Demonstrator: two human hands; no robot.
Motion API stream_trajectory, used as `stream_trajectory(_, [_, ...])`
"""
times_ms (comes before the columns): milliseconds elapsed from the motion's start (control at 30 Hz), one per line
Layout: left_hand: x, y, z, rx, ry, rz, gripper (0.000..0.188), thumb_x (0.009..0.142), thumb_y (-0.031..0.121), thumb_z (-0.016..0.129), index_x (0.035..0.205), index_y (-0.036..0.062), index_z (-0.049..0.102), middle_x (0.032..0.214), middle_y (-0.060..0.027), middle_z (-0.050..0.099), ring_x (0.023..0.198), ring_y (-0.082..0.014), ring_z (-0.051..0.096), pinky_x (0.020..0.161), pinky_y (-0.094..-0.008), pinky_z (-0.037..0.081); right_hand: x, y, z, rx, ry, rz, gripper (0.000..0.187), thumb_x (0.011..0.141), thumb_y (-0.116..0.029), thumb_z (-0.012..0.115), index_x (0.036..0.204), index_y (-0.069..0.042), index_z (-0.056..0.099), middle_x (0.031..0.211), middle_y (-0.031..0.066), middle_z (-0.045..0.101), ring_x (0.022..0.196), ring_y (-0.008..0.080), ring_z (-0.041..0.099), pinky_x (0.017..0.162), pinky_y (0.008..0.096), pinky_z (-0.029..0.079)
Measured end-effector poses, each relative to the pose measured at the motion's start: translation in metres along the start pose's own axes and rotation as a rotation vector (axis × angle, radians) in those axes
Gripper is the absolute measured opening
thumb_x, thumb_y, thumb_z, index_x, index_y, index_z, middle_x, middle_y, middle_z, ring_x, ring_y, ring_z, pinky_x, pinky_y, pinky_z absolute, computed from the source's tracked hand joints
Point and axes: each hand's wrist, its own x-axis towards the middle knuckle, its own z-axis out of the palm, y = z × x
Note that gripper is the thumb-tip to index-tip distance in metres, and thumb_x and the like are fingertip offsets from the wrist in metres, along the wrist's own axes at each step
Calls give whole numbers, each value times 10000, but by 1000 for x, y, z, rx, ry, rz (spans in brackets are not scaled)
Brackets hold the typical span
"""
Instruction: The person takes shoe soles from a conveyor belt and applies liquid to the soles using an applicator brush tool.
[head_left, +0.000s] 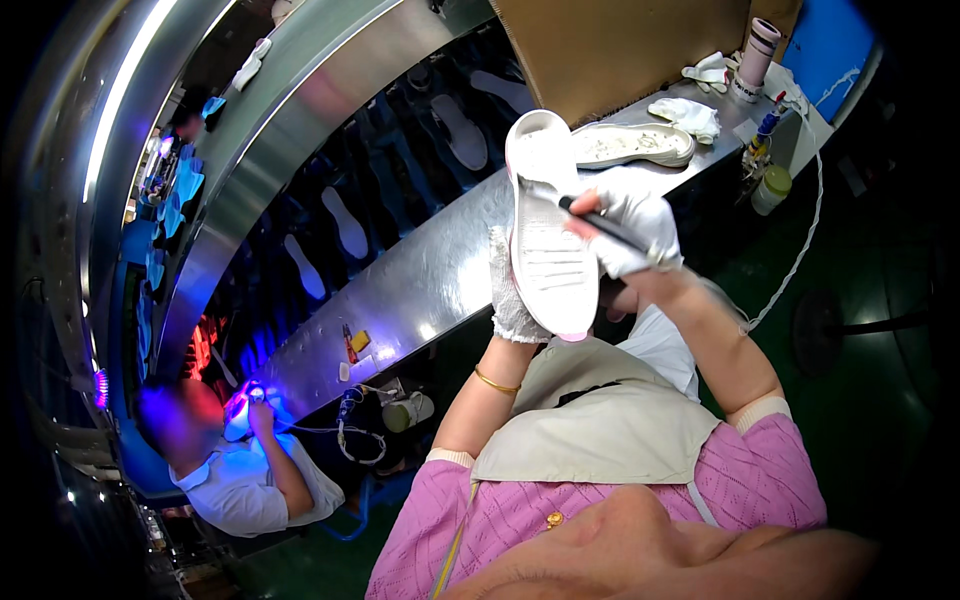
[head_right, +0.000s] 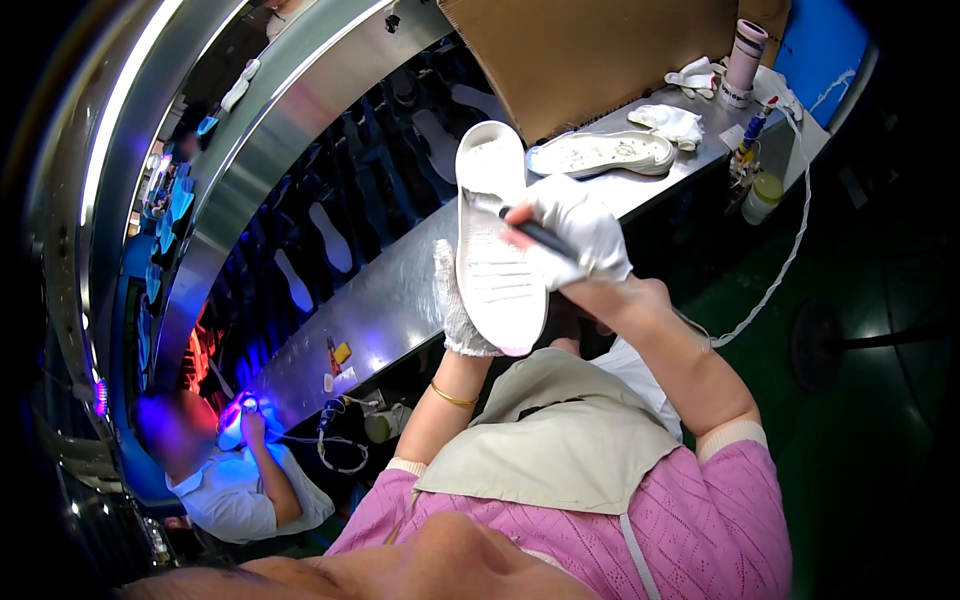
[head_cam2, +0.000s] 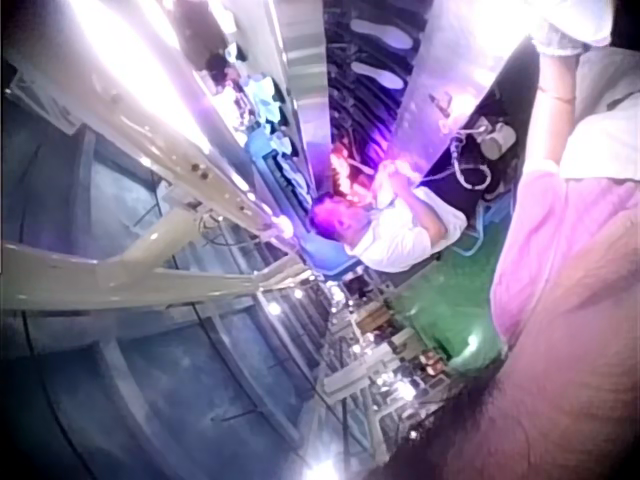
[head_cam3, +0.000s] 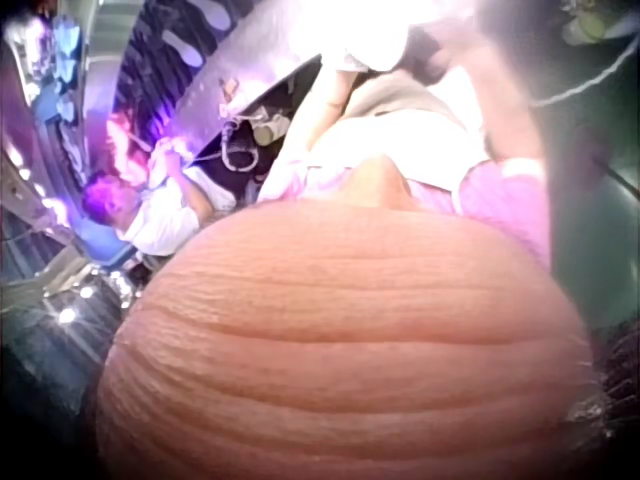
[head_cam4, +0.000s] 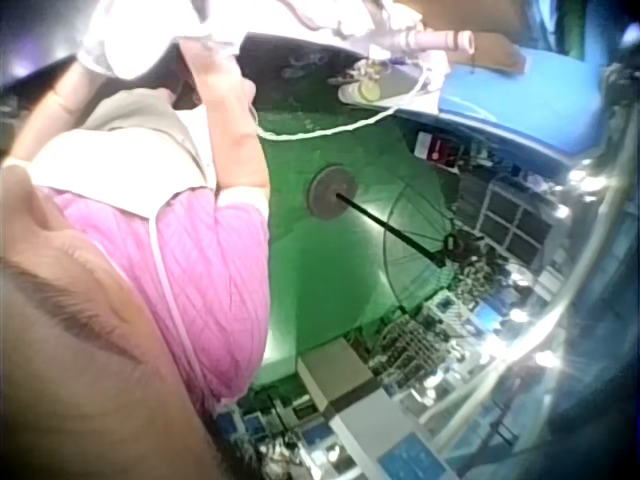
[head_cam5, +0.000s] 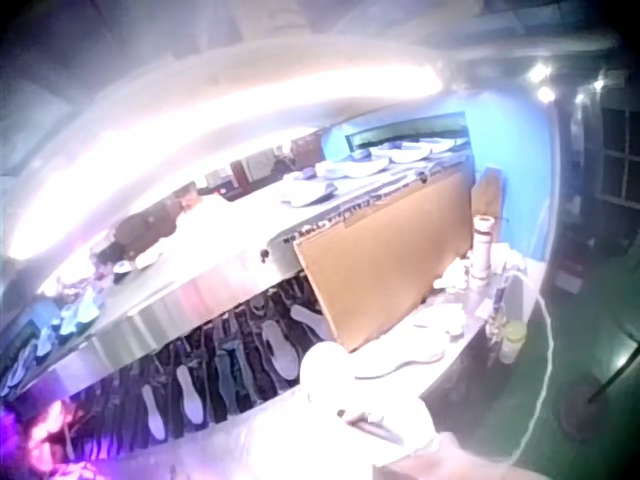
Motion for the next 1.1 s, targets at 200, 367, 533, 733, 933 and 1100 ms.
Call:
stream_trajectory(200, [4,11,4,117,115,18,693,945,590,445,1412,79,423,1297,-191,561,1118,-344,599,956,-464,511,-17,-6,-25,403,-286,458,165,772,-5,775,903,-29,678,869,69,694,804,116,649,747,262,520])
stream_trajectory(367, [-5,11,16,222,-56,-137,830,909,658,440,1435,20,373,1271,-255,560,1090,-362,619,919,-455,543,23,24,-42,-28,-61,-23,170,768,75,735,884,-23,660,867,66,654,810,154,635,742,277,513])
stream_trajectory(533, [-7,23,14,296,-58,-173,827,912,646,446,1471,48,326,1321,-243,531,1131,-457,577,999,-533,473,40,23,-52,-133,-333,-190,205,729,44,727,894,-50,649,868,96,640,802,246,628,759,315,510])
stream_trajectory(733, [3,29,14,213,-11,-48,656,966,522,458,1396,29,410,1208,-219,610,1001,-379,659,820,-464,591,39,-2,-66,-34,-523,-128,232,679,107,723,847,-22,629,885,114,656,830,260,648,767,330,519])
stream_trajectory(933, [4,37,20,219,-19,36,553,993,465,443,1360,51,460,1165,-158,636,989,-302,666,848,-427,576,26,-3,-35,-125,-526,-255,156,728,0,712,873,-29,662,872,101,665,768,268,632,697,332,502])
stream_trajectory(1100, [11,42,17,373,110,116,574,992,482,430,1384,65,462,1270,-157,593,1122,-304,604,962,-457,511,19,-10,-45,-136,-743,-130,169,828,-85,635,975,-17,685,852,82,677,773,202,635,721,298,506])
